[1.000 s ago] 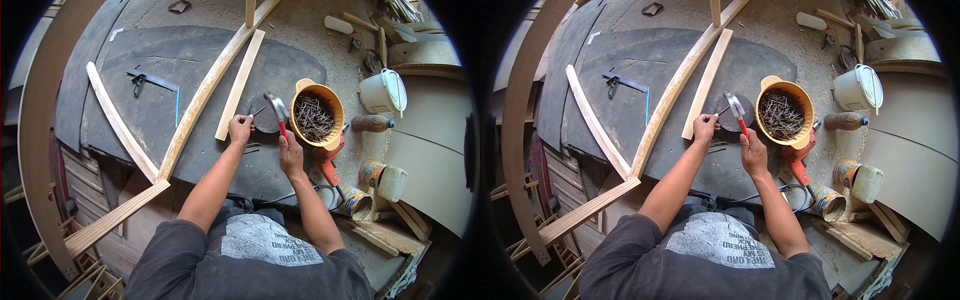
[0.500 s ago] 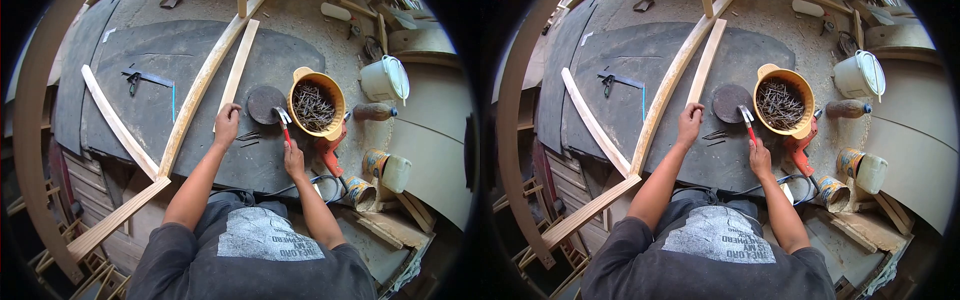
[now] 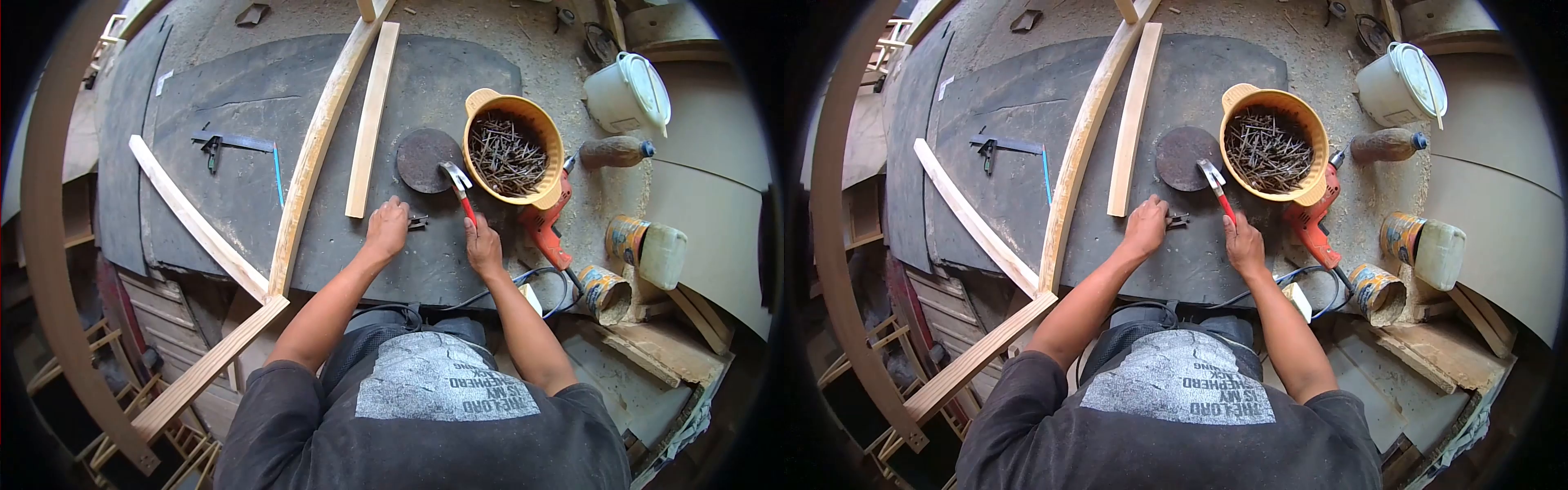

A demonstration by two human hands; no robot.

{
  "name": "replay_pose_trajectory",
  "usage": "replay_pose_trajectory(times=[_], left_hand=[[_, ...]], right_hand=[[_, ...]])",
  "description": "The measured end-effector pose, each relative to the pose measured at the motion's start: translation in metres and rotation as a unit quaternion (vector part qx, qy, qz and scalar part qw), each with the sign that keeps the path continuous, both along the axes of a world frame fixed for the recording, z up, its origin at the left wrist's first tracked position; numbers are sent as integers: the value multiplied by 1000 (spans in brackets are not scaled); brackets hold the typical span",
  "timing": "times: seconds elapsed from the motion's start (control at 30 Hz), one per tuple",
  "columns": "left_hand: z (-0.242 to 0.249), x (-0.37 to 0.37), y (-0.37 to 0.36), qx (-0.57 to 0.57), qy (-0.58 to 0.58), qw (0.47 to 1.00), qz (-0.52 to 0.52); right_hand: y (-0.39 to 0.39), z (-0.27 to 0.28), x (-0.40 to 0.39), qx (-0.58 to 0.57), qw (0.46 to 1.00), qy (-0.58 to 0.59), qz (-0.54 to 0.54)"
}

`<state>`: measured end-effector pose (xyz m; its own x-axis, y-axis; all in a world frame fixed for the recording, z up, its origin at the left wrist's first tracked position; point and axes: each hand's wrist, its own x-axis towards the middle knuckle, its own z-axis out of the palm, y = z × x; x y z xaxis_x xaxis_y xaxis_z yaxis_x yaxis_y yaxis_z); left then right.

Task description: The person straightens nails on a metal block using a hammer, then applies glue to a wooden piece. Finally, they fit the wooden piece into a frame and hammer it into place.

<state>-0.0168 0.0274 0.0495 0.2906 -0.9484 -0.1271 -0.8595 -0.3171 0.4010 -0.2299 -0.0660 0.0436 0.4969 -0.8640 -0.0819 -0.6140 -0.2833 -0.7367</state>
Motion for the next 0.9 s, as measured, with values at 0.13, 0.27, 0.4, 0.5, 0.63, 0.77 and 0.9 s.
replay_pose_trajectory(times=[0.13,0.27,0.4,0.5,0.63,0.77,0.9], left_hand=[[-2,0,1,26,-10,999,-25],[2,8,1,24,74,997,-15],[15,23,-10,-9,-23,999,26],[15,30,-19,-30,-69,997,37],[18,21,-17,-68,-37,997,22],[5,7,6,-32,9,998,-48],[-2,4,11,-27,34,998,-55]], right_hand=[[-1,1,0,9,1000,10,-3],[-1,4,0,0,1000,2,-7],[-1,1,-1,1,1000,12,-8],[-1,-1,-2,7,1000,14,-4],[-1,-1,-2,8,1000,10,-6],[-2,-3,-2,16,1000,21,-5],[-2,-7,-4,17,1000,20,-5]])
